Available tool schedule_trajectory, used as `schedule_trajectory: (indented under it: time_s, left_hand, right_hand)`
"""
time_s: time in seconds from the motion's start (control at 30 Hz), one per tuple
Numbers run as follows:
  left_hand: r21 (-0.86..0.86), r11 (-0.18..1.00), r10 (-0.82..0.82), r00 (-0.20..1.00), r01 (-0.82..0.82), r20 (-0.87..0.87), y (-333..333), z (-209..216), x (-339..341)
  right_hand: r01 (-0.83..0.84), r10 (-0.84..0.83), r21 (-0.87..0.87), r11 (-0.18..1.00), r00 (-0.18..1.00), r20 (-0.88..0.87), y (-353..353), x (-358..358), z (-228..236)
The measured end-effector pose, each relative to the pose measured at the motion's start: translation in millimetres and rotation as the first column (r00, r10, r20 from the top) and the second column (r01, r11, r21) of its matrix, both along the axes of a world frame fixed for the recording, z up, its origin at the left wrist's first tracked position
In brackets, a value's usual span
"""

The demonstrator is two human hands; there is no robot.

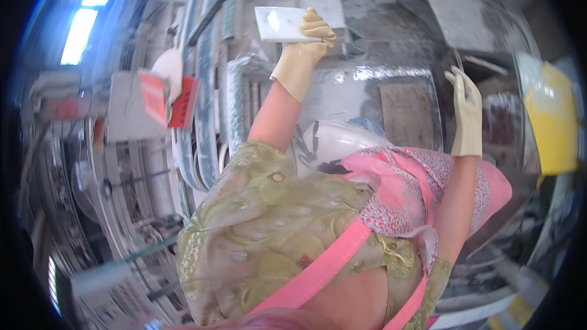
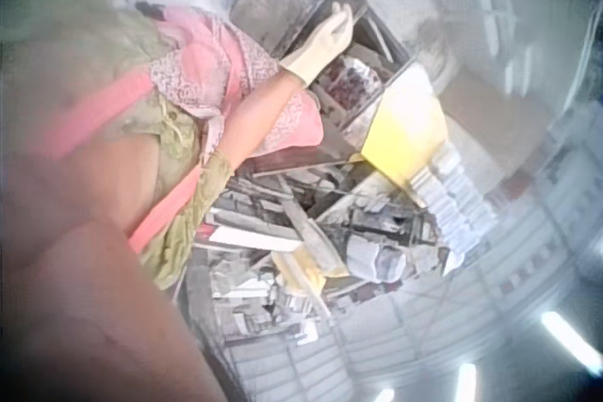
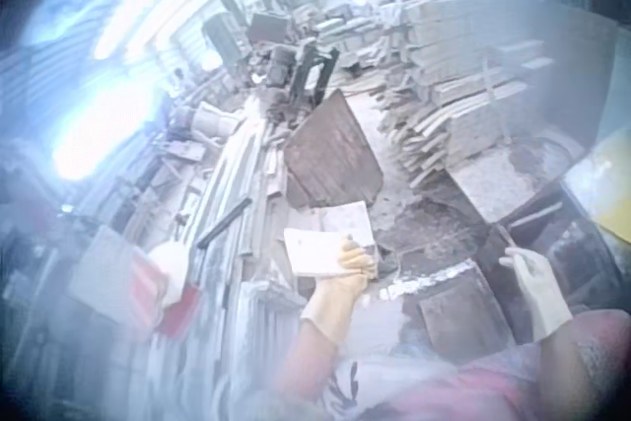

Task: The person repeatedly picks up small white rectangular blocks and places them onto a yellow surface. The person handles the blocks one at a time, stacking them in a pile on the yellow surface.

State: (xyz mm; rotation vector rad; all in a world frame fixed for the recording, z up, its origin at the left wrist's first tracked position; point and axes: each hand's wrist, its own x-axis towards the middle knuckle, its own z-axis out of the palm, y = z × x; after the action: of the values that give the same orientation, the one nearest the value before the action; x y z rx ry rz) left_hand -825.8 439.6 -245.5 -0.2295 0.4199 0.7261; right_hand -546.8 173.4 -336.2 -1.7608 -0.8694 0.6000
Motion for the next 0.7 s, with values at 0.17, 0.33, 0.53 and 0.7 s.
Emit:
schedule_trajectory:
  time_s: [0.17,0.33,0.53,0.7]
  left_hand:
    - [0.112,0.952,0.291,0.956,-0.286,-0.028,-3.6,39.4,-97.2]
    - [0.142,0.89,0.449,0.887,-0.433,-0.108,-16.3,42.8,-159.3]
    - [0.088,0.885,0.466,0.875,-0.458,-0.129,-23.6,45.6,-175.3]
    - [0.149,0.855,0.518,0.831,-0.497,-0.203,-33.2,48.6,-167.5]
  right_hand:
    - [0.043,-0.014,0.047,0.998,0.865,-0.501,0.4,3.8,-25.5]
    - [0.014,-0.01,0.004,1.0,0.848,-0.531,7.4,22.0,-53.8]
    - [0.045,-0.028,0.022,0.999,0.876,-0.482,-0.8,19.9,-44.0]
    - [0.043,-0.023,0.033,0.999,0.887,-0.461,-6.6,10.3,-29.7]
